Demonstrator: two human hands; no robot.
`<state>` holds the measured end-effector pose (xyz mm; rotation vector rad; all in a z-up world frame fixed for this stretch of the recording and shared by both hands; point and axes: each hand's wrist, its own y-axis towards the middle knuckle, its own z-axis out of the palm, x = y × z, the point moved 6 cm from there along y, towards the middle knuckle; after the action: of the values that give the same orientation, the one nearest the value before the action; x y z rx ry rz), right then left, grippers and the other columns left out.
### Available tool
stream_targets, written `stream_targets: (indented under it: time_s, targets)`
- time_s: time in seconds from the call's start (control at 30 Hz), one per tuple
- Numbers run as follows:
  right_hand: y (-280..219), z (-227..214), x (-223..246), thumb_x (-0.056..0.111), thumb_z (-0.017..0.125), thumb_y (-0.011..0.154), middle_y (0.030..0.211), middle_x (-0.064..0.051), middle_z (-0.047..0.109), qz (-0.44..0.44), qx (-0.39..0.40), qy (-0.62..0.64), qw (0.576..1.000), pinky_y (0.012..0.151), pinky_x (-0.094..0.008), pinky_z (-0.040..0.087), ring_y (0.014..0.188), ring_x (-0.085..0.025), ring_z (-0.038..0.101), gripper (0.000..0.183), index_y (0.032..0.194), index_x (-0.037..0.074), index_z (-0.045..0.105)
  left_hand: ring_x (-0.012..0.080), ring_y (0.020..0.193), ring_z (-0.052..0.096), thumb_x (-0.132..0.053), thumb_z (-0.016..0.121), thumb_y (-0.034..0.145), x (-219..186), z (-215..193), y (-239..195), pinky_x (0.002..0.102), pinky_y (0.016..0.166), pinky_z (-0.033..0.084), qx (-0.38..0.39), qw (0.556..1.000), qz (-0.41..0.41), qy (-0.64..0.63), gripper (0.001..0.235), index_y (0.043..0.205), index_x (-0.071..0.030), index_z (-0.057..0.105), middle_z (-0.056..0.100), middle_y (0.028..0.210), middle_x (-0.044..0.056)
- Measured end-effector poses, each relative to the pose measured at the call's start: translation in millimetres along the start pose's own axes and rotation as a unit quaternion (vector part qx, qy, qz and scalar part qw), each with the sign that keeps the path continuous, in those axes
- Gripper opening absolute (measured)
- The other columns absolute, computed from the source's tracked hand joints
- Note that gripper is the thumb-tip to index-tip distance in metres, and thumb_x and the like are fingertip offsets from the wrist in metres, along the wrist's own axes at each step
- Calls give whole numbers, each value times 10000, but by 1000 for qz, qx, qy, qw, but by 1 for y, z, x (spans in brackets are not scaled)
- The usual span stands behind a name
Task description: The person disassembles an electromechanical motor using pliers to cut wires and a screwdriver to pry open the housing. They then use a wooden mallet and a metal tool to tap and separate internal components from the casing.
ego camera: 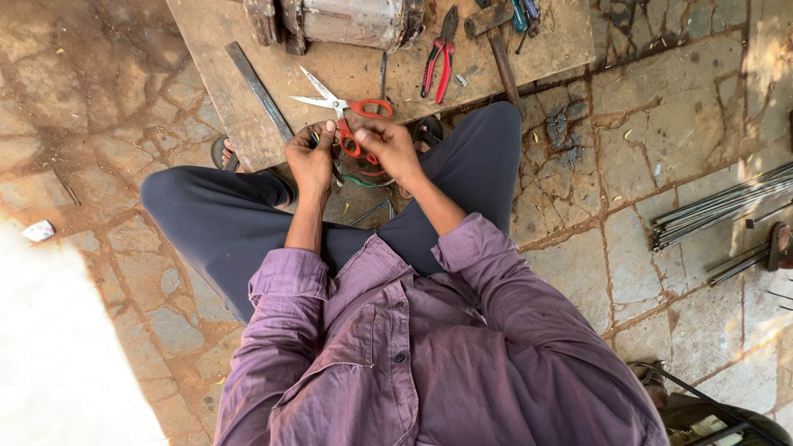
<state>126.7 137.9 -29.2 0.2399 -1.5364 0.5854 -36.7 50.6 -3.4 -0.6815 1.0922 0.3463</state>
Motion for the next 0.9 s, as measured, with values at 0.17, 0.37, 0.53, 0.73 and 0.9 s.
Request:
stream_targets:
  time_s: [0.17,0.37,0.53,0.73,0.9]
  targets:
    - [-14,10,27,129,813,902,939,-37,764,-53,-35,-83,994,757,-230,550,835,-74,679,231,1081,-12,773,73,568,541,-144,725,994,6,1,-2,229,507,418,26,1000,-8,11,192,984,47,744,701,764,32]
    - [-19,8,34,130,808,902,861,-34,764,-65,-35,-119,990,708,-225,535,783,-68,661,189,1036,-1,785,117,643,626,-42,639,976,14,-1,0,251,588,524,65,996,-24,-47,181,1080,63,744,725,846,78]
    - [-22,7,34,138,813,906,838,-39,765,-56,-48,-147,986,686,-234,534,757,-74,672,174,1016,5,792,103,692,637,-43,658,994,9,2,-4,241,601,526,68,997,-6,-36,169,1096,66,738,746,895,74]
    - [-19,7,27,144,801,919,833,-32,757,-50,-42,-128,990,672,-234,525,748,-62,661,181,1041,10,790,99,699,631,-8,672,992,6,4,-4,234,597,516,68,997,4,-34,152,1101,73,740,759,919,88]
    - [-17,5,29,149,799,929,826,-35,752,-51,-54,-140,987,650,-237,507,726,-65,637,192,1061,11,793,96,668,622,22,661,973,7,5,-2,226,586,511,59,998,-7,-37,160,1103,76,737,766,920,95]
